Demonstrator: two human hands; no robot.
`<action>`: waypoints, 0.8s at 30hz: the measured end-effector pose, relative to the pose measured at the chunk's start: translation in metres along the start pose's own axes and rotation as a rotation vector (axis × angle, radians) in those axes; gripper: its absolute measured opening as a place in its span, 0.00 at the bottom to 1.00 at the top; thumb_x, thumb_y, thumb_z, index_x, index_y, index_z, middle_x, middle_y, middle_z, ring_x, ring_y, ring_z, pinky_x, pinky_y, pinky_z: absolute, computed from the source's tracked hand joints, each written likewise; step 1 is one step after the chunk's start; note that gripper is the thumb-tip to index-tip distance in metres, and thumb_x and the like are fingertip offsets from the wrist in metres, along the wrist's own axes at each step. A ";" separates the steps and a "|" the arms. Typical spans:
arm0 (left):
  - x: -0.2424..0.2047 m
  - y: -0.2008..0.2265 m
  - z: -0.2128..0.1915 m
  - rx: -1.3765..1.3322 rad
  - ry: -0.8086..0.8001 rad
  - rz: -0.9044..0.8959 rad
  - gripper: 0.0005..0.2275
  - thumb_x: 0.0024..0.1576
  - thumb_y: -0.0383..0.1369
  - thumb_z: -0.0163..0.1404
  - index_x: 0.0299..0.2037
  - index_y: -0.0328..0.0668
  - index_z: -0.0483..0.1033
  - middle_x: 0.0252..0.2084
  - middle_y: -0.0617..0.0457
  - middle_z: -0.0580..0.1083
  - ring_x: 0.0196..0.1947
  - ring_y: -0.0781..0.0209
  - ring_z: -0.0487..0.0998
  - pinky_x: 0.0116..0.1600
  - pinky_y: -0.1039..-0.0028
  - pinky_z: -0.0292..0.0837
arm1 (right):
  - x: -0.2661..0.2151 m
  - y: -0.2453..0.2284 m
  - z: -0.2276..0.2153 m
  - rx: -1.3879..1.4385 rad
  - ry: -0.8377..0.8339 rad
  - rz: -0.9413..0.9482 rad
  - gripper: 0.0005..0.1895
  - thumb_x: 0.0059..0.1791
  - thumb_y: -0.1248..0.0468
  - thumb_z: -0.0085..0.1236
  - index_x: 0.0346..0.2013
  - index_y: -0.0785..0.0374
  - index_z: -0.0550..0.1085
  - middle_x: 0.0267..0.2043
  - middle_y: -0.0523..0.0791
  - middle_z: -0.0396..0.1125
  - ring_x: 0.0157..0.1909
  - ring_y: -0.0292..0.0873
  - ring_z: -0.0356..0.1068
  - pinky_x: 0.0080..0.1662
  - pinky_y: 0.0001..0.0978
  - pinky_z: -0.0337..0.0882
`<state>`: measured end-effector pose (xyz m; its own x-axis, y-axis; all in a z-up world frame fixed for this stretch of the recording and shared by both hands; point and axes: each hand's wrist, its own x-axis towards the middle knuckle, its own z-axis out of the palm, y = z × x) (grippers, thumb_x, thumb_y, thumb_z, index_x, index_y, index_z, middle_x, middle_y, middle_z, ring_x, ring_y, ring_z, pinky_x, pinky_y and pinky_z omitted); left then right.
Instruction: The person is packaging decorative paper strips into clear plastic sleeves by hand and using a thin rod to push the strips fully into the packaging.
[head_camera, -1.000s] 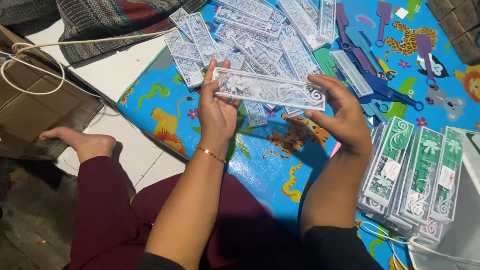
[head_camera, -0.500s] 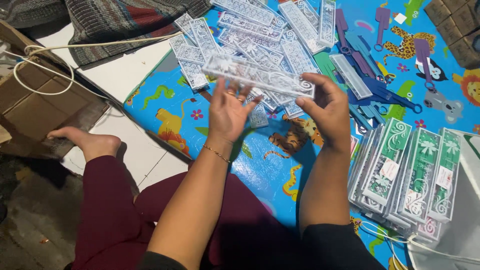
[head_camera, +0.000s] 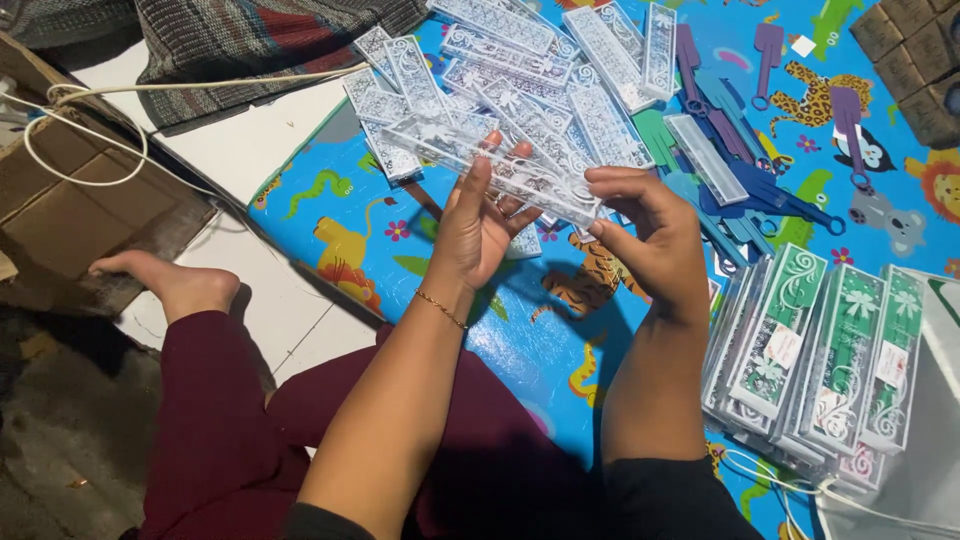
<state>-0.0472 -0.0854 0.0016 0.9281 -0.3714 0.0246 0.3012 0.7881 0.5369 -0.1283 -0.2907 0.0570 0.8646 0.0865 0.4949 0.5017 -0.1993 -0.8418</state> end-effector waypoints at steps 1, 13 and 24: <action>0.000 -0.001 0.001 -0.008 0.008 -0.005 0.26 0.61 0.45 0.55 0.68 0.50 0.64 0.63 0.46 0.72 0.48 0.49 0.82 0.49 0.58 0.84 | 0.000 -0.001 0.001 -0.014 0.031 -0.019 0.19 0.48 0.73 0.67 0.52 0.75 0.74 0.59 0.57 0.68 0.63 0.51 0.70 0.61 0.41 0.71; -0.011 0.012 0.020 -0.108 0.135 -0.046 0.33 0.52 0.53 0.54 0.65 0.46 0.64 0.60 0.47 0.72 0.51 0.53 0.76 0.53 0.62 0.75 | -0.056 -0.104 0.055 0.302 -0.220 -0.277 0.22 0.56 0.55 0.57 0.65 0.52 0.70 0.72 0.54 0.61 0.67 0.61 0.72 0.75 0.61 0.68; -0.011 -0.004 0.013 -0.118 0.110 -0.099 0.34 0.55 0.62 0.51 0.62 0.43 0.71 0.49 0.47 0.79 0.42 0.50 0.84 0.45 0.58 0.85 | -0.005 -0.062 0.041 -0.475 -0.048 -0.249 0.16 0.51 0.67 0.62 0.54 0.63 0.78 0.55 0.51 0.73 0.57 0.60 0.73 0.57 0.51 0.70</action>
<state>-0.0615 -0.0911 0.0101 0.9090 -0.3993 -0.1193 0.4099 0.8049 0.4291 -0.1629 -0.2389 0.0974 0.7269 0.2297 0.6472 0.6343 -0.5858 -0.5045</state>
